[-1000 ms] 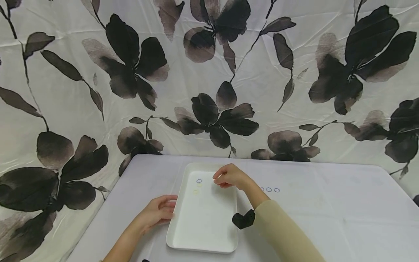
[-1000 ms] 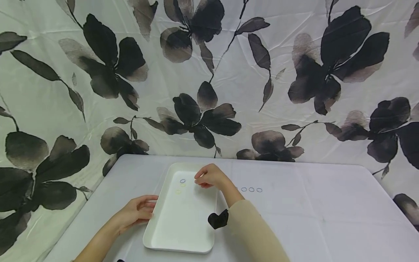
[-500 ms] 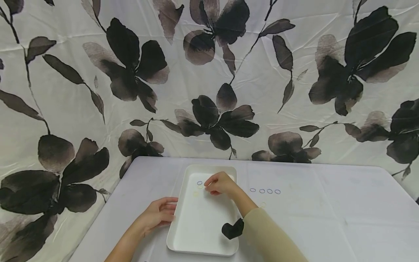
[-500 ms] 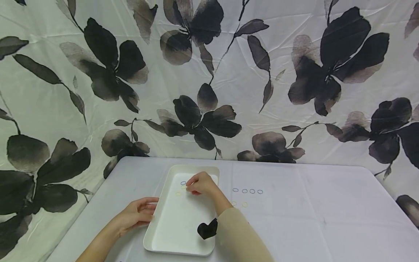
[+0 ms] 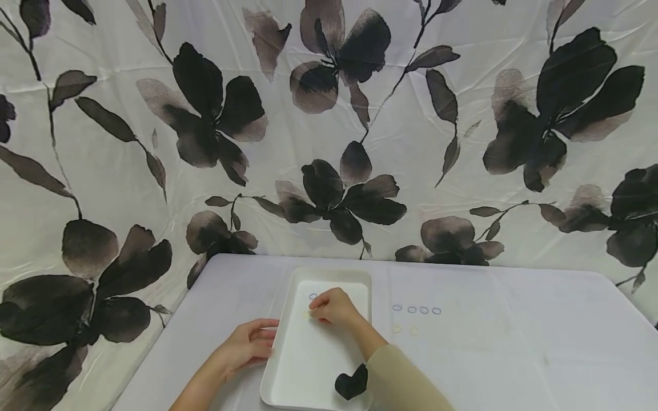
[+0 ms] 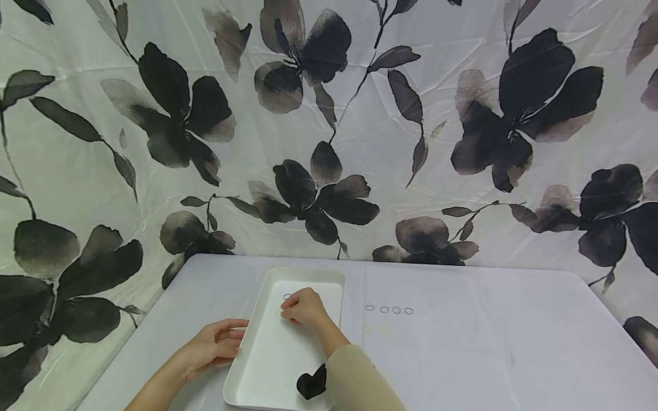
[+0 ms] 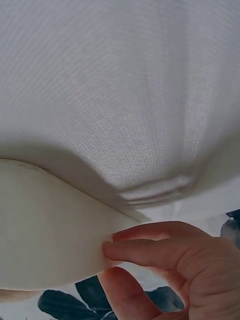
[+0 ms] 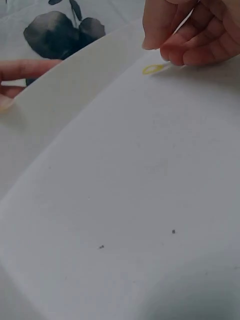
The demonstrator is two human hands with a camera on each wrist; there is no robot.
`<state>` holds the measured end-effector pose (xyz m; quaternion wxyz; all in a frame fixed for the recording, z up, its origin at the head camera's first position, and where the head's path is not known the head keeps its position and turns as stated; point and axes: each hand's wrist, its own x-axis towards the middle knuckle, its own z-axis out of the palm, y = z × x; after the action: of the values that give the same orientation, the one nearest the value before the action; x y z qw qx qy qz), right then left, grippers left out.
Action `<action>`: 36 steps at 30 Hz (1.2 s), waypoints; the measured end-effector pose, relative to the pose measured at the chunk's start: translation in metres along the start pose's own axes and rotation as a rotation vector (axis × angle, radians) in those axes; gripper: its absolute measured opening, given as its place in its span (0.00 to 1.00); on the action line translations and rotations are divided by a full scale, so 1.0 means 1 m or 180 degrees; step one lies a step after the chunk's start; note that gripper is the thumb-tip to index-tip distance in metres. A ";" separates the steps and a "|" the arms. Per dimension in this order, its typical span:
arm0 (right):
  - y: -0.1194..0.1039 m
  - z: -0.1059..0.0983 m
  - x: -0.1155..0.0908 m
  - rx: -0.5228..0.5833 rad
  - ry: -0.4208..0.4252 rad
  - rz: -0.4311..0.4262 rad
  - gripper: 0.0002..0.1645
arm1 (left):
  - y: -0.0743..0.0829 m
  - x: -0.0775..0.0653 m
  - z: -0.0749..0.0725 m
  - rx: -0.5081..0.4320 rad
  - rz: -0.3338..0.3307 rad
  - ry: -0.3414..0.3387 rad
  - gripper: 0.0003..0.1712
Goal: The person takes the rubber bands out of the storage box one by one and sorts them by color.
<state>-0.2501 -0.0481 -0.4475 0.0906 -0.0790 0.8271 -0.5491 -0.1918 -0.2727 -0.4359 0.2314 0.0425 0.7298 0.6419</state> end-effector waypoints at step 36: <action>0.007 0.024 0.002 -0.1074 0.0527 -0.0217 0.07 | 0.000 -0.003 0.000 0.0009 -0.0009 -0.0034 0.38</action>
<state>-0.2461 -0.0676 -0.4633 -0.0109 -0.0756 0.9089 -0.4100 -0.1888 -0.2737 -0.4346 0.2361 0.0452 0.7295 0.6403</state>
